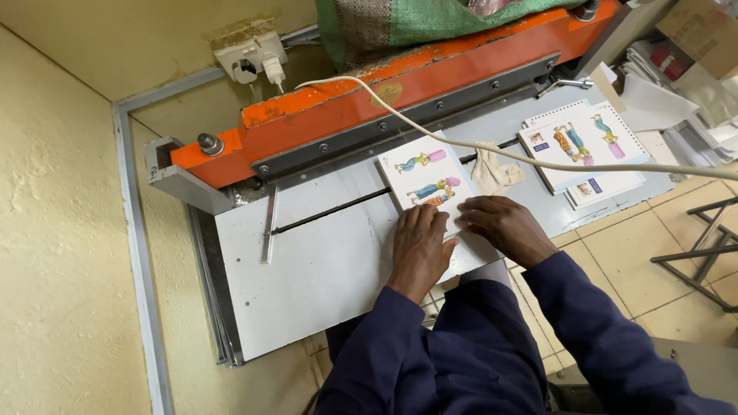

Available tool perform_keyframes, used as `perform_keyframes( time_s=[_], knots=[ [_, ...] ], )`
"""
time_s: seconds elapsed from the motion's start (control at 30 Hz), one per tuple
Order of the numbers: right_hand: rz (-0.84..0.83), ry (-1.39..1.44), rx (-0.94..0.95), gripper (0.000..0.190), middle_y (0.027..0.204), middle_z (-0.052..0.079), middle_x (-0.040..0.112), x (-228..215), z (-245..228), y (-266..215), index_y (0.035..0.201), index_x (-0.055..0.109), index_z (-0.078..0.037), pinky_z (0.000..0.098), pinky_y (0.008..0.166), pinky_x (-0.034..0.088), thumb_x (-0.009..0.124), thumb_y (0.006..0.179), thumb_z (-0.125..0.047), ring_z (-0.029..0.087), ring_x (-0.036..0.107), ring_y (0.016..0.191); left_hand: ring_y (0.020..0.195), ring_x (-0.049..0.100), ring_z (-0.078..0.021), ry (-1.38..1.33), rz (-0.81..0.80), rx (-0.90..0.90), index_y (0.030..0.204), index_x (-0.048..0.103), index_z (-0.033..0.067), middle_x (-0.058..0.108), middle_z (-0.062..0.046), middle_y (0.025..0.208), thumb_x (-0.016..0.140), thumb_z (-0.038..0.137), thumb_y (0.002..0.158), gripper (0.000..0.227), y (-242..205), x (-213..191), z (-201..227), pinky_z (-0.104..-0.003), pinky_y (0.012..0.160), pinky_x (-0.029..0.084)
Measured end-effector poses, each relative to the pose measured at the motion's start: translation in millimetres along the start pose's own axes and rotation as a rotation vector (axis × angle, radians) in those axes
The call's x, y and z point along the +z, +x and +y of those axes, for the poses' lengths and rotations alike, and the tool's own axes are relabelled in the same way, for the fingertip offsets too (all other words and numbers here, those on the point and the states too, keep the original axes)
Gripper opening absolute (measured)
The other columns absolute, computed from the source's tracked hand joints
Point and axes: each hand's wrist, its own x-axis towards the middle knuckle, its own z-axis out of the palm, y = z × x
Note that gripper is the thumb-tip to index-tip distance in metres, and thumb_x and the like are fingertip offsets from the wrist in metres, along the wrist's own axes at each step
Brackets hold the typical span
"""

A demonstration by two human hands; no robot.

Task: The person repeatedly picks up small printed booklets, opens them to check the binding, and places them into a stack on the table. The person handles each booklet one at a time, flipping pages and aligning them before stacking.

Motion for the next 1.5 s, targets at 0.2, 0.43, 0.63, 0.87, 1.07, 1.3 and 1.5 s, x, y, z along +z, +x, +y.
perform_keyframes(
  time_s=[0.2, 0.43, 0.63, 0.87, 1.07, 1.3, 1.5],
  knots=[
    [0.017, 0.014, 0.017, 0.022, 0.108, 0.009, 0.075, -3, -4, 1, 0.099, 0.075, -0.014, 0.0434, 0.098, 0.054, 0.059, 0.100, -0.029, 0.031, 0.068, 0.120, 0.107, 0.060, -0.0345, 0.054, -0.066, -0.027, 0.105, 0.065, 0.0015, 0.058, -0.013, 0.103, 0.081, 0.020, 0.084, 0.032, 11, -10, 11, -0.046, 0.096, 0.050],
    [0.042, 0.020, 0.016, 0.019, 0.099, 0.009, 0.076, -10, -7, 6, 0.099, 0.074, -0.013, 0.0409, 0.092, 0.057, 0.057, 0.103, -0.022, 0.029, 0.073, 0.111, 0.106, 0.061, -0.0337, 0.056, -0.120, -0.053, 0.116, 0.064, 0.0003, 0.057, -0.014, 0.107, 0.076, 0.021, 0.090, 0.036, 16, -20, 13, -0.044, 0.090, 0.054],
    [0.360, 0.036, 0.054, 0.016, 0.108, 0.003, 0.076, -18, -11, 2, 0.106, 0.075, -0.017, 0.0380, 0.091, 0.057, 0.063, 0.102, -0.026, 0.026, 0.072, 0.113, 0.102, 0.067, -0.0292, -0.001, -0.118, -0.092, 0.117, 0.065, 0.0024, 0.059, -0.011, 0.109, 0.059, 0.022, 0.104, 0.025, 21, -25, -1, -0.039, 0.086, 0.057],
    [0.214, 0.039, 0.043, 0.029, 0.114, 0.015, 0.073, -6, -5, -4, 0.111, 0.073, -0.008, 0.0480, 0.097, 0.054, 0.066, 0.096, -0.032, 0.037, 0.068, 0.118, 0.100, 0.068, -0.0370, -0.213, -0.086, -0.092, 0.120, 0.062, 0.0028, 0.059, -0.013, 0.107, 0.048, 0.027, 0.109, 0.030, 19, -31, -10, -0.045, 0.086, 0.056],
    [0.009, 0.014, 0.015, 0.022, 0.108, 0.015, 0.073, -4, 7, 0, 0.108, 0.072, -0.009, 0.0494, 0.093, 0.054, 0.065, 0.095, -0.025, 0.037, 0.069, 0.112, 0.099, 0.068, -0.0365, -0.226, -0.055, -0.093, 0.118, 0.062, 0.0046, 0.059, -0.012, 0.107, 0.053, 0.031, 0.107, 0.030, 15, -24, -14, -0.046, 0.087, 0.055],
    [-0.075, 0.045, 0.069, 0.026, 0.092, 0.010, 0.073, -12, 13, 7, 0.101, 0.075, -0.018, 0.0471, 0.087, 0.056, 0.066, 0.091, -0.040, 0.032, 0.071, 0.097, 0.098, 0.067, -0.0358, -0.234, -0.044, -0.087, 0.116, 0.064, 0.0042, 0.059, -0.013, 0.105, 0.063, 0.031, 0.102, 0.030, 10, -17, -16, -0.045, 0.086, 0.055],
    [-0.091, 0.031, 0.026, 0.022, 0.087, 0.008, 0.072, -29, 5, 19, 0.098, 0.073, -0.018, 0.0452, 0.079, 0.056, 0.058, 0.098, -0.034, 0.030, 0.070, 0.091, 0.097, 0.067, -0.0363, -0.245, -0.041, -0.084, 0.115, 0.064, 0.0045, 0.060, -0.013, 0.106, 0.066, 0.031, 0.100, 0.031, 10, -16, -18, -0.047, 0.084, 0.056]
  ],
)
